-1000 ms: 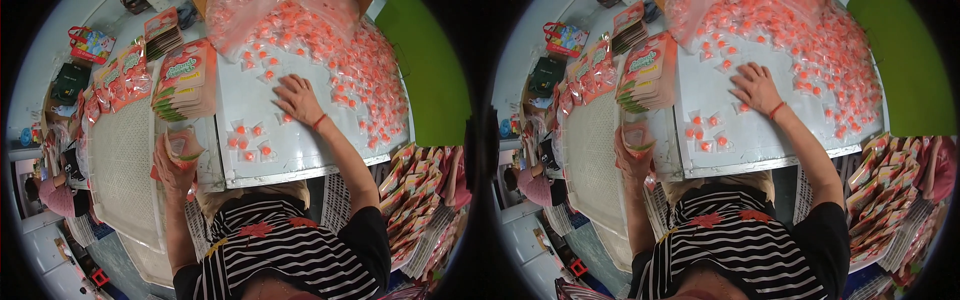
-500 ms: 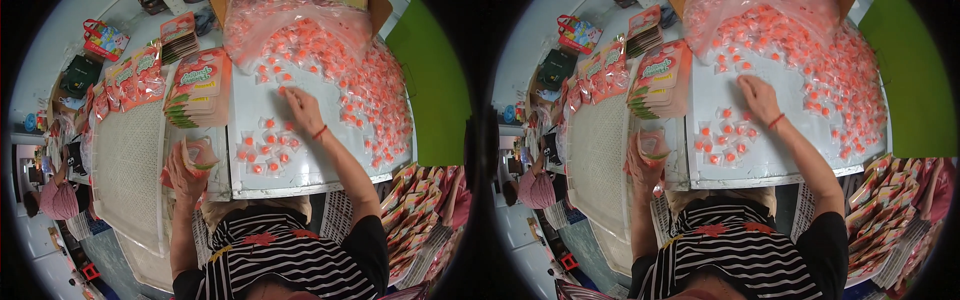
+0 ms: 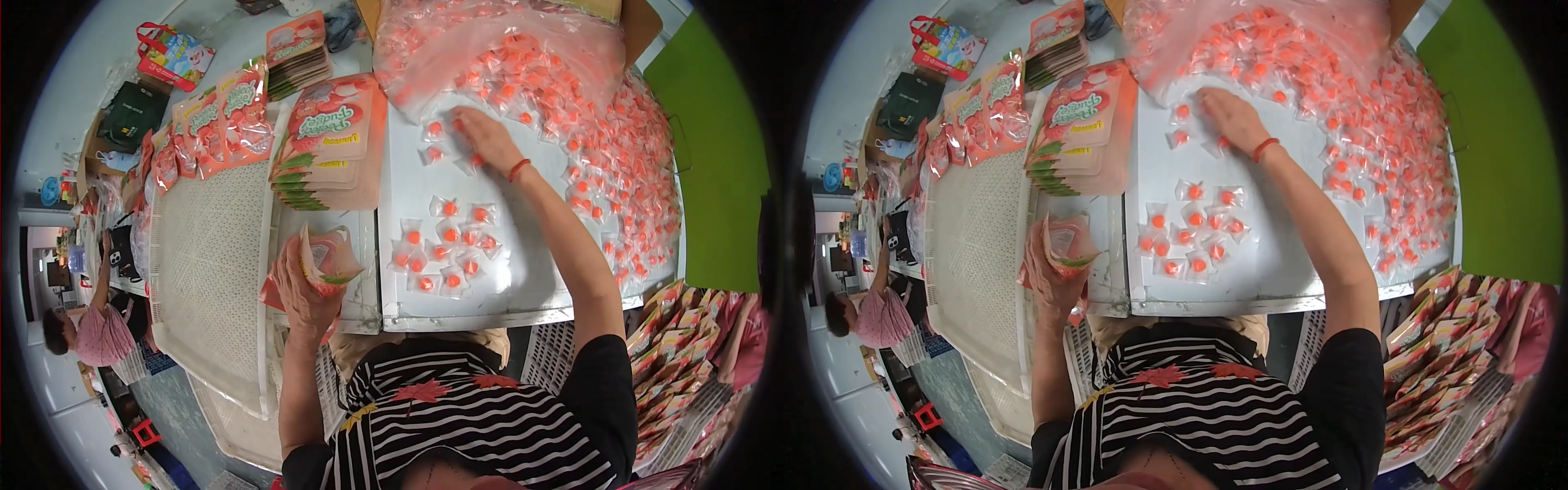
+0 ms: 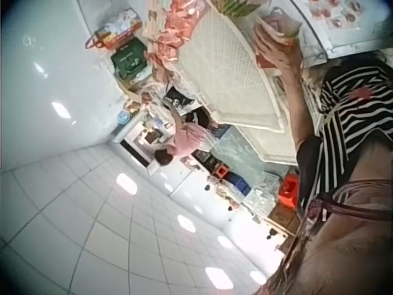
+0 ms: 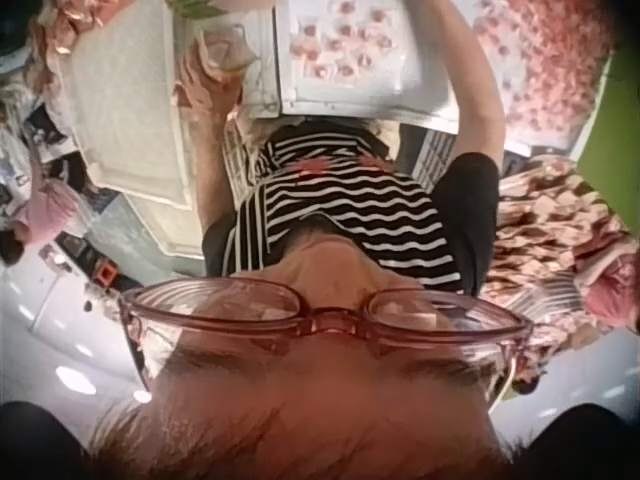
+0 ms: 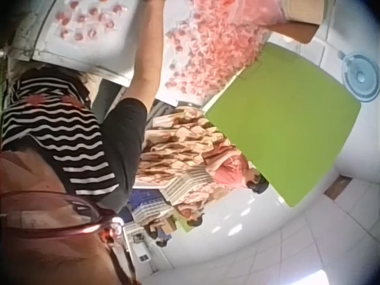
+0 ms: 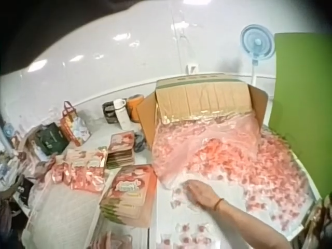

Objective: Manually fill plastic bags with individually wrapped candies and stack them for final packaging.

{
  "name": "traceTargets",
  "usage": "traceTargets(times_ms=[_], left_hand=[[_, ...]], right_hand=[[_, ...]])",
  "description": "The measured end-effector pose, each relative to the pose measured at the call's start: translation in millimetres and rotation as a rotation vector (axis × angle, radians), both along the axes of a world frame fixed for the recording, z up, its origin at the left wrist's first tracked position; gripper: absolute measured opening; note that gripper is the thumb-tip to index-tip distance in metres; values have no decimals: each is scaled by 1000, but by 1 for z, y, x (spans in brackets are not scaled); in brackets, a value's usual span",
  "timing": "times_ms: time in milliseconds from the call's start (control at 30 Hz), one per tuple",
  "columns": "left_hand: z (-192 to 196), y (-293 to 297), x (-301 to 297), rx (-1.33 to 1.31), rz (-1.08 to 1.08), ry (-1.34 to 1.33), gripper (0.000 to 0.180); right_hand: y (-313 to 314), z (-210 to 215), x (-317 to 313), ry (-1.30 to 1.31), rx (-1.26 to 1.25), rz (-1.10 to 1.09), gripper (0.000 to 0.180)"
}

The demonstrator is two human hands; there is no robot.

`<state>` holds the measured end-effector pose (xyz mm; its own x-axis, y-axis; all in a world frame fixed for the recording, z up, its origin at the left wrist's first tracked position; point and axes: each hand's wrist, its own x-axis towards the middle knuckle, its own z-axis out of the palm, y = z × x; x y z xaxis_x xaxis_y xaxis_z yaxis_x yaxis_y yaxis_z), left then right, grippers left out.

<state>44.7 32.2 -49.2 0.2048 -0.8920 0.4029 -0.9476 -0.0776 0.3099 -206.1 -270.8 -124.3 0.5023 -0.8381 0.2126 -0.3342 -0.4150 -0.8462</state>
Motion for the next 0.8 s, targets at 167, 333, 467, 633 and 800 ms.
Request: traceTargets(times_ms=[167, 333, 467, 633, 800], left_hand=[[4, -11, -1, -34, -21, 19, 99], [8, -8, -3, -37, -9, 28, 98], [8, -4, -8, -44, -27, -5, 99], [12, -3, -10, -57, -23, 31, 98], [11, -4, -13, -60, -52, 42, 94]], right_hand=[[-23, 7, -40, -559, 467, -168, 47], [6, 13, -20, 147, -351, -1, 42], [28, 21, 19, 424, -536, 68, 41], [16, 6, -10, 425, -517, 156, 32], [53, 9, -63, 443, -569, 56, 29]])
